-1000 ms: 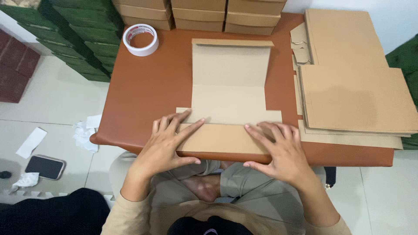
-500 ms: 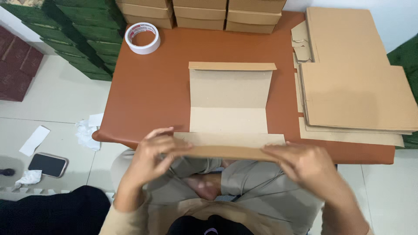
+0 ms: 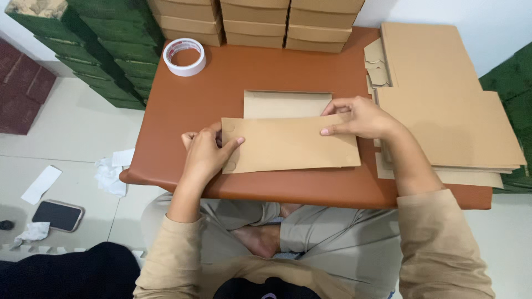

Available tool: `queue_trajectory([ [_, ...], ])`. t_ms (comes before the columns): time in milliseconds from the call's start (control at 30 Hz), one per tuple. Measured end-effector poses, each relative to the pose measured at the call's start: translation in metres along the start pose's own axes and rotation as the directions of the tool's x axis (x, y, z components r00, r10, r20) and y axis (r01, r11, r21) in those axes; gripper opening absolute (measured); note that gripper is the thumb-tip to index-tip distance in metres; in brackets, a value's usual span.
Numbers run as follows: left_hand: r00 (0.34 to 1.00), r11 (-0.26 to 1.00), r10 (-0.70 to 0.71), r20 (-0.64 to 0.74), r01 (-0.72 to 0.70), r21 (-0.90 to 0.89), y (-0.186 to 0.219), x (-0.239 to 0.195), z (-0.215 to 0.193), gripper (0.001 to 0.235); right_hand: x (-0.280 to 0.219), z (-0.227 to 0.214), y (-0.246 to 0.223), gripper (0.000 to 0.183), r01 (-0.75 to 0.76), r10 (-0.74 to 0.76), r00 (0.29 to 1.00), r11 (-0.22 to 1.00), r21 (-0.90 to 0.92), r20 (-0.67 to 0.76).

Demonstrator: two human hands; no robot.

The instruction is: The person assembles a flat-packed cardboard box by folding the side flaps and tucking the tabs into slots to form the box structure. The person then places the assembled box on a stack of similar boxes.

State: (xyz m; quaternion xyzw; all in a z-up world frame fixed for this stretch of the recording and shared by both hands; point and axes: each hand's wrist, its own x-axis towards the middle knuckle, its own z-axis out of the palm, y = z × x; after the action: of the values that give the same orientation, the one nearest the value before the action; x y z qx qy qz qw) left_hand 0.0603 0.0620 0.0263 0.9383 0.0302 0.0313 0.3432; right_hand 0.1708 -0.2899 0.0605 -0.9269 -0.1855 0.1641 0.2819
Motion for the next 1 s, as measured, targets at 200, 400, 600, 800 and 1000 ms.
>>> queue_trajectory([
  [200, 0.966, 0.964, 0.232, -0.117, -0.212, 0.161, 0.010, -0.015, 0.004, 0.093, -0.037, 0.027, -0.022, 0.047, -0.017, -0.019, 0.986, 0.976, -0.216, -0.165],
  [400, 0.886, 0.864, 0.425, 0.184, -0.458, 0.209, 0.014, -0.020, 0.020, 0.044, -0.086, 0.106, -0.059, 0.062, 0.106, -0.204, 0.962, 0.893, -0.437, -0.182],
  [600, 0.890, 0.886, 0.412, 0.194, -0.441, 0.142, 0.014, -0.014, 0.012, 0.057, -0.084, 0.148, -0.106, 0.081, 0.180, -0.259, 0.950, 0.912, -0.369, -0.176],
  [800, 0.878, 0.860, 0.471, 0.080, -0.478, 0.179, 0.000, -0.014, 0.024, 0.055, -0.063, 0.198, -0.159, 0.084, 0.229, -0.358, 0.886, 0.890, -0.394, -0.294],
  [1000, 0.871, 0.826, 0.473, 0.130, -0.490, 0.278, 0.002, -0.014, 0.022, 0.083, -0.090, 0.167, -0.129, 0.064, 0.235, -0.338, 0.872, 0.923, -0.303, -0.353],
])
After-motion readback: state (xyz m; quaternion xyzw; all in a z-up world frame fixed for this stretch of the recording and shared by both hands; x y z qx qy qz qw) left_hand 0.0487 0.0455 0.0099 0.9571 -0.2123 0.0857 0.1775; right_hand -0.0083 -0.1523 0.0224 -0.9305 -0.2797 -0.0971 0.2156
